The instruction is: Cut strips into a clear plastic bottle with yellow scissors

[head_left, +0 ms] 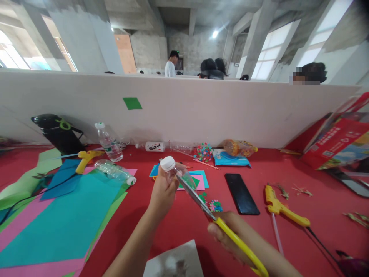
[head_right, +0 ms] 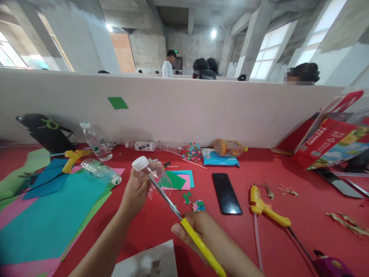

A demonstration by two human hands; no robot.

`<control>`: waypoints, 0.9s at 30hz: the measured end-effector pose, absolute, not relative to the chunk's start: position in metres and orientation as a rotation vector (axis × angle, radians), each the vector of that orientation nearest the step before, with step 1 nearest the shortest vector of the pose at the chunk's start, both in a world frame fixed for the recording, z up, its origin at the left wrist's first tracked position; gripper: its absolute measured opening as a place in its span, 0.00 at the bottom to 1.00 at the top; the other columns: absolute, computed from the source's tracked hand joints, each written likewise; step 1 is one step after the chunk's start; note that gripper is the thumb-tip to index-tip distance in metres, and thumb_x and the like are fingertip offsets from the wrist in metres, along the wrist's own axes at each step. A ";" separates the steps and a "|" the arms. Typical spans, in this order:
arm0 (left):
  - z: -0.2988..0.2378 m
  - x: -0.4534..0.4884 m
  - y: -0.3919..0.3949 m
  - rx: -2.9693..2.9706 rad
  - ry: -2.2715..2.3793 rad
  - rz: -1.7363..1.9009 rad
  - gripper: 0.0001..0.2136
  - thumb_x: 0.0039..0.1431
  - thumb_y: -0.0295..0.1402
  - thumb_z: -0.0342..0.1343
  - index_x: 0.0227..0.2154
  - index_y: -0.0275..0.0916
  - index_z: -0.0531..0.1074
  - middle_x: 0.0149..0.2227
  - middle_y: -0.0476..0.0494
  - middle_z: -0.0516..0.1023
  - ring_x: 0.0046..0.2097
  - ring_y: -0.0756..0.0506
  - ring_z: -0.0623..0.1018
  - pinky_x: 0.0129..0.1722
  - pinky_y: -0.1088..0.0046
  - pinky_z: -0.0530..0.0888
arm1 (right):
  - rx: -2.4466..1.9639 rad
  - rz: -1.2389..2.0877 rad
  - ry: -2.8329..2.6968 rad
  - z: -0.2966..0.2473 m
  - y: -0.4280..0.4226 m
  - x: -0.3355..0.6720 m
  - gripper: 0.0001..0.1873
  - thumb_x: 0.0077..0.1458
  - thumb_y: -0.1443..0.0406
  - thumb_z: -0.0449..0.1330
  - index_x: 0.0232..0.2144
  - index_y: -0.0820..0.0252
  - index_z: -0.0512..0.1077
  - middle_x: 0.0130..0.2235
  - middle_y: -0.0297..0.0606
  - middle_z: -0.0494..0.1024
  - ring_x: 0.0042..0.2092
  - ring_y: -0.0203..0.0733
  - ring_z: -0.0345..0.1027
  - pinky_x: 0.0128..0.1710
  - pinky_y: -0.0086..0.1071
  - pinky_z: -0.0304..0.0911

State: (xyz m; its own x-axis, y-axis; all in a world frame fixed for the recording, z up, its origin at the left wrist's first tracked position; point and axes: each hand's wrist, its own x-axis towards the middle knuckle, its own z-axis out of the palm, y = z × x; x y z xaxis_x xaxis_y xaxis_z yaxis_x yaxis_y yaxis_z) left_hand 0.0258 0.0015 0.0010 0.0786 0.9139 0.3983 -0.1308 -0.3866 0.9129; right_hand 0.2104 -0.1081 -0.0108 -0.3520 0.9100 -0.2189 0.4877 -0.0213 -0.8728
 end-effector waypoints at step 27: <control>-0.021 0.014 0.012 1.676 0.854 1.368 0.12 0.56 0.27 0.52 0.44 0.41 0.63 0.43 0.42 0.75 0.46 0.43 0.75 0.51 0.63 0.67 | -1.503 1.388 -1.792 -0.018 -0.108 0.214 0.26 0.62 0.44 0.48 0.23 0.56 0.52 0.19 0.24 0.54 0.19 0.28 0.47 0.18 0.27 0.37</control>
